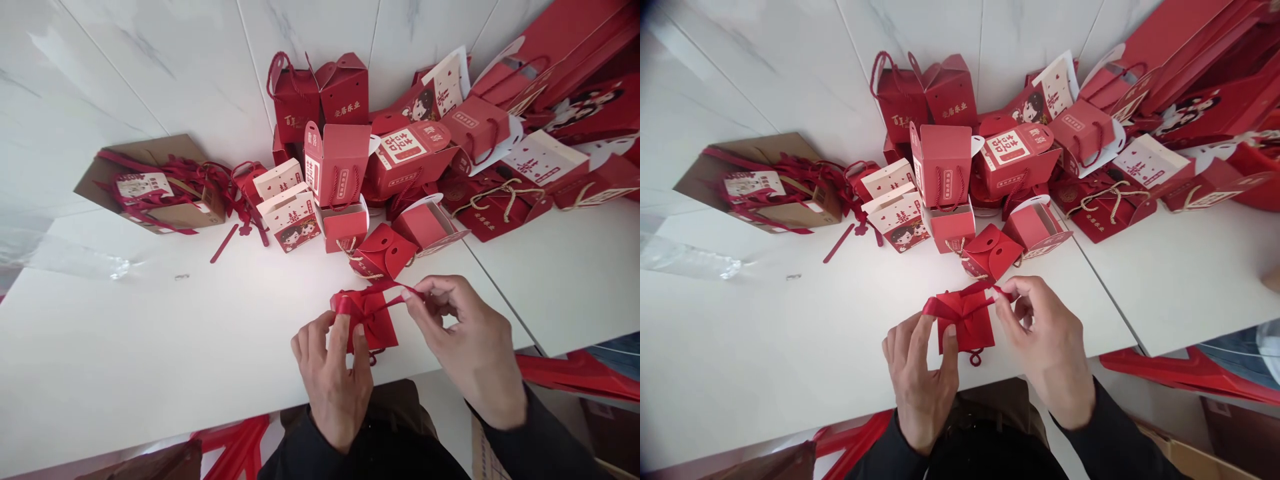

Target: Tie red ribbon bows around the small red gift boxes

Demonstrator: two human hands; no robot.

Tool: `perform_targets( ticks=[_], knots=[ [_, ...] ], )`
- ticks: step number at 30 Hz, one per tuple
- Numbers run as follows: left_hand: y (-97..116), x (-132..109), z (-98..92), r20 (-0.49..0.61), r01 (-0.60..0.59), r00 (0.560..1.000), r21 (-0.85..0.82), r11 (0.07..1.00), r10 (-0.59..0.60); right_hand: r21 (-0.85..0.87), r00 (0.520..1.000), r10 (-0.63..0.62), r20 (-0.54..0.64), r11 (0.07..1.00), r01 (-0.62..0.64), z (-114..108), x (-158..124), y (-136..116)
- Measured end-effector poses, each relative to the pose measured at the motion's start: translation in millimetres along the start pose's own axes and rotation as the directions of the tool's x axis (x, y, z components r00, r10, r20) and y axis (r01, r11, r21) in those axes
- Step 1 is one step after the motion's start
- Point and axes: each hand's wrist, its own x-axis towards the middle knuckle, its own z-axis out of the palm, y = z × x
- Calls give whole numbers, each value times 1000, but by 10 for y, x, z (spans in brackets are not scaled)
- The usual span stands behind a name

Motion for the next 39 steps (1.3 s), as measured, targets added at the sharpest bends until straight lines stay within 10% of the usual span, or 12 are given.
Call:
perform_targets(
  ticks=[8,15,27,36,39],
  knots=[
    [-4,3,179,-29,3,1000,-73,997,-5,198,955,258,147,938,-284,211,-153,190],
    [-31,52,224,-58,1,998,-100,995,-7,529,801,315,509,619,-580,187,-105,285],
    [-21,53,239,-96,-51,995,-145,988,37,601,569,464,679,95,-794,451,-223,389],
    [-66,-8,221,23,94,996,-303,948,-91,547,486,414,769,-34,-837,347,-347,328],
    [-102,-16,192,29,64,998,-288,955,-58,575,538,426,728,48,-817,299,-386,300]
  ],
)
